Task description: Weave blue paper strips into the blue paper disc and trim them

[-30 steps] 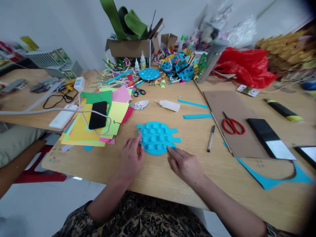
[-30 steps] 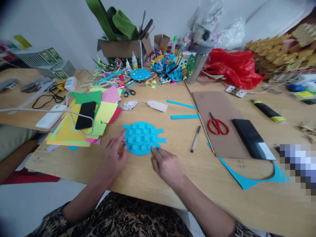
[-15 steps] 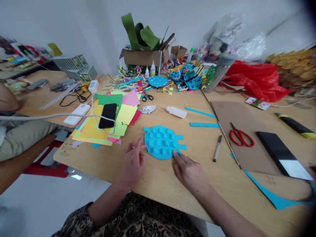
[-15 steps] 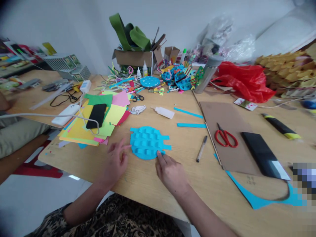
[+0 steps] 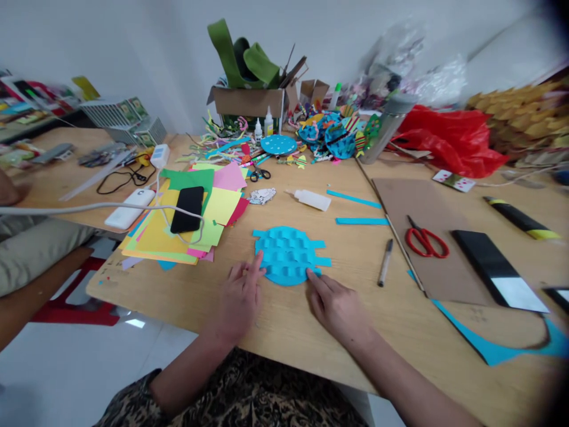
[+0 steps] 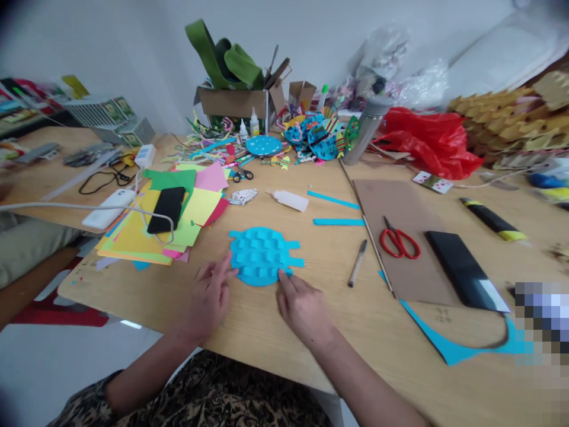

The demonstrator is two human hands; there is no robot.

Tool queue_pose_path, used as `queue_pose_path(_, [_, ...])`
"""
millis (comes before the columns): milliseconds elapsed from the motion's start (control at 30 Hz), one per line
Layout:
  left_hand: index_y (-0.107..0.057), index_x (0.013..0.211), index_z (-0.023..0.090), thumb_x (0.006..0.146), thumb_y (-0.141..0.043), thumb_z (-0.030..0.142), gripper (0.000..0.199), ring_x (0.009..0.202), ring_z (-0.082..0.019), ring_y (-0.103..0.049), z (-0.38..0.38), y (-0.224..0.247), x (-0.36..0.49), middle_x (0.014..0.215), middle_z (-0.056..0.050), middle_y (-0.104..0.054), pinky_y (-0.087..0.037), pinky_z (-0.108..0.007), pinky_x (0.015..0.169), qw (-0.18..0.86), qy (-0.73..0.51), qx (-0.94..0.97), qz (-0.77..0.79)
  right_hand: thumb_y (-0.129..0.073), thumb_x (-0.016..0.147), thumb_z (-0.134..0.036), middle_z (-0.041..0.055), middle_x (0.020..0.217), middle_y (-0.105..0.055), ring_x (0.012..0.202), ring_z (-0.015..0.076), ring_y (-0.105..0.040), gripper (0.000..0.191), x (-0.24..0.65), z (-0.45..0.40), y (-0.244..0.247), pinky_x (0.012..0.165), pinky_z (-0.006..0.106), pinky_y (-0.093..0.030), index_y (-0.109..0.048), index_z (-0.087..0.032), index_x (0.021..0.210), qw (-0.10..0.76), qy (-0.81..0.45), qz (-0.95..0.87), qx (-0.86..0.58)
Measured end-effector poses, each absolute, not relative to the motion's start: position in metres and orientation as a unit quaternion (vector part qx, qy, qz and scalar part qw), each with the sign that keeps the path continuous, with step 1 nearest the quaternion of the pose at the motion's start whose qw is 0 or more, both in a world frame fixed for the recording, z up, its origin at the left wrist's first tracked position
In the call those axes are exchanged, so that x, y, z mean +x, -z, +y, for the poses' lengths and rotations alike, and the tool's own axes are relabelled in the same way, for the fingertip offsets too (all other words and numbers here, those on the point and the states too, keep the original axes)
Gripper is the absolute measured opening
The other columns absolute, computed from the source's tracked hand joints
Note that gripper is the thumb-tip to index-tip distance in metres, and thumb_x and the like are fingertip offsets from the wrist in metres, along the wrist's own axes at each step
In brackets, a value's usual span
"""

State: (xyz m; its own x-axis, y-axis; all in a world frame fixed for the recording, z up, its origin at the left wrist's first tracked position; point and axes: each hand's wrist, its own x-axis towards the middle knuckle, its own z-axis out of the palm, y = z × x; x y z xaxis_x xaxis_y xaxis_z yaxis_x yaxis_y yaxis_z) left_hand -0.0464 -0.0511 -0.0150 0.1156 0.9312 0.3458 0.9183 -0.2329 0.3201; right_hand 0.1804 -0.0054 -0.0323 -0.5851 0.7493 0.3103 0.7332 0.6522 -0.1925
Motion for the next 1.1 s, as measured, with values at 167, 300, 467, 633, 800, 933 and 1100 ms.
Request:
queue_pose_path(167, [-0.010, 0.150, 0.015, 0.084, -0.041, 0.003, 0.074, 0.091, -0.025, -0.057, -0.0500, 0.0182, -0.0443, 0.098, -0.009, -0.070, -0.045, -0.041, 0.085, -0.020, -0.219, 0.760, 0.611, -0.038, 0.091, -0.018, 0.0121, 0.080, -0.069, 0.061, 0.0203, -0.066, 0.037, 0.1795, -0.0034, 0.0370, 0.049, 0.030, -0.046, -0.064, -0.005, 0.114, 0.200, 0.019, -0.896, -0.396])
queue_pose_path(300, [-0.006, 0.151, 0.017, 0.083, -0.041, 0.004, 0.077, 0.089, -0.025, -0.055, -0.0492, 0.0204, -0.0437, 0.097, -0.008, -0.069, -0.045, -0.041, 0.083, -0.012, -0.212, 0.761, 0.613, -0.038, 0.090, -0.017, 0.0110, 0.079, -0.070, 0.062, 0.0207, -0.066, 0.037, 0.1802, -0.0033, 0.0375, 0.050, 0.031, -0.047, -0.064, -0.005, 0.115, 0.213, 0.005, -0.892, -0.399])
queue_pose_path(467, [-0.008, 0.151, 0.021, 0.081, -0.042, 0.003, 0.080, 0.097, -0.025, -0.054, -0.0492, 0.0225, -0.0449, 0.108, -0.007, -0.067, -0.043, -0.042, 0.089, 0.009, -0.240, 0.756, 0.610, -0.038, 0.090, -0.017, 0.0106, 0.082, -0.070, 0.067, 0.0194, -0.067, 0.038, 0.1818, -0.0050, 0.0363, 0.058, 0.030, -0.050, -0.060, -0.006, 0.119, 0.226, -0.025, -0.885, -0.406])
queue_pose_path(633, [-0.009, 0.150, 0.021, 0.081, -0.041, 0.002, 0.078, 0.098, -0.025, -0.054, -0.0501, 0.0219, -0.0431, 0.113, -0.006, -0.067, -0.042, -0.041, 0.091, 0.022, -0.265, 0.751, 0.604, -0.039, 0.090, -0.017, 0.0114, 0.080, -0.069, 0.064, 0.0201, -0.066, 0.036, 0.1805, -0.0046, 0.0369, 0.054, 0.030, -0.048, -0.061, -0.006, 0.117, 0.216, -0.014, -0.887, -0.408])
queue_pose_path(800, [-0.008, 0.150, 0.019, 0.081, -0.041, 0.003, 0.078, 0.096, -0.026, -0.056, -0.0481, 0.0188, -0.0409, 0.108, -0.007, -0.069, -0.043, -0.041, 0.088, 0.028, -0.252, 0.750, 0.611, -0.039, 0.089, -0.015, 0.0112, 0.077, -0.068, 0.060, 0.0202, -0.065, 0.036, 0.1792, -0.0040, 0.0362, 0.051, 0.030, -0.048, -0.062, -0.004, 0.115, 0.208, -0.002, -0.894, -0.397])
queue_pose_path(933, [-0.010, 0.150, 0.019, 0.080, -0.043, 0.002, 0.079, 0.095, -0.026, -0.056, -0.0479, 0.0177, -0.0428, 0.109, -0.006, -0.069, -0.042, -0.041, 0.087, 0.036, -0.255, 0.748, 0.612, -0.039, 0.090, -0.016, 0.0107, 0.078, -0.068, 0.062, 0.0197, -0.065, 0.036, 0.1811, -0.0050, 0.0365, 0.054, 0.030, -0.050, -0.061, -0.005, 0.116, 0.216, -0.016, -0.889, -0.404])
queue_pose_path(1100, [-0.013, 0.149, 0.018, 0.079, -0.044, 0.001, 0.078, 0.099, -0.025, -0.056, -0.0500, 0.0188, -0.0456, 0.109, -0.005, -0.070, -0.042, -0.041, 0.090, 0.035, -0.289, 0.735, 0.613, -0.039, 0.091, -0.017, 0.0095, 0.079, -0.068, 0.065, 0.0184, -0.065, 0.036, 0.1834, -0.0052, 0.0352, 0.058, 0.030, -0.051, -0.059, -0.005, 0.119, 0.241, -0.037, -0.885, -0.397])
